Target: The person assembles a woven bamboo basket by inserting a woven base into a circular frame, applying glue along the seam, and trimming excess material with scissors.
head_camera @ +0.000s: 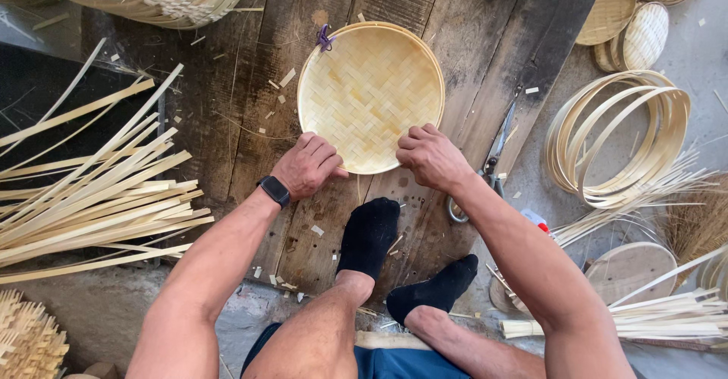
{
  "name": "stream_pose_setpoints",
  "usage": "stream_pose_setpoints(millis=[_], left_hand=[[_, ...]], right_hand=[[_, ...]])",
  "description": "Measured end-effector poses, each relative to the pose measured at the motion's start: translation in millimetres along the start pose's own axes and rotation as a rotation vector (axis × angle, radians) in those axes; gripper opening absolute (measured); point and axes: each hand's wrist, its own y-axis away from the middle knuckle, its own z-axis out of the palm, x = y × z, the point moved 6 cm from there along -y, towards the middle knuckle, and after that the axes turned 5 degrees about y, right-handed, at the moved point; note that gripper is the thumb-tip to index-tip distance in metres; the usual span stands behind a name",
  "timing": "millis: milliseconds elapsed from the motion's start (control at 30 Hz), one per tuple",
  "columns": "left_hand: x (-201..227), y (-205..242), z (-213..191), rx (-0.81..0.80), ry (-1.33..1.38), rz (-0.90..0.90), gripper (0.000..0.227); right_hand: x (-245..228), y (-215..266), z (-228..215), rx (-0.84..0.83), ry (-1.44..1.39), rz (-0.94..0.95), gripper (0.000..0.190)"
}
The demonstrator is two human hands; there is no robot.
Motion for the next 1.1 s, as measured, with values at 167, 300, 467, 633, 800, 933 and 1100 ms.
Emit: stream_pose_setpoints(millis=[167,300,467,633,800,933,1100], left_hand=[[2.4,-6.5,14.1,-0.120,-0.080,-0.007,0.026],[3.5,-8.2,10.4,-0.109,-0.097,0.002,0.024],[5.9,-9.1,8.6,-0.098,-0.076,0.003,0.022],[5.2,-12.7,10.2,-0.122,-0.058,-0.017,0.020],[1.0,-15.9,14.3,-0.206,-0.026,-0.091,0.024],[0.7,-16.8,17.7,-0.210,-0.022,-0.085,0.027],[11.7,-7.0,18.7,-0.016,-0.076,0.040,0.032]], right_hand=[[-18.3,4.3,-7.3,0.181,-0.174,0.066,0.019],[-18.7,3.8,0.2,0.139,-0.120,0.108,0.010],[-13.3,-0.8,4.9,0.112,-0.221,0.246,0.015],[-1.0,-16.8,19.5,-0.092,-0.211,0.463,0.028],[9.3,-16.5,18.1,0.004,-0.306,0.487,0.035],[-20.3,-1.6,10.3,0.138,-0.111,0.230,0.024],[-22.4,10.2,13.9,0.020,0.128,0.047,0.006]])
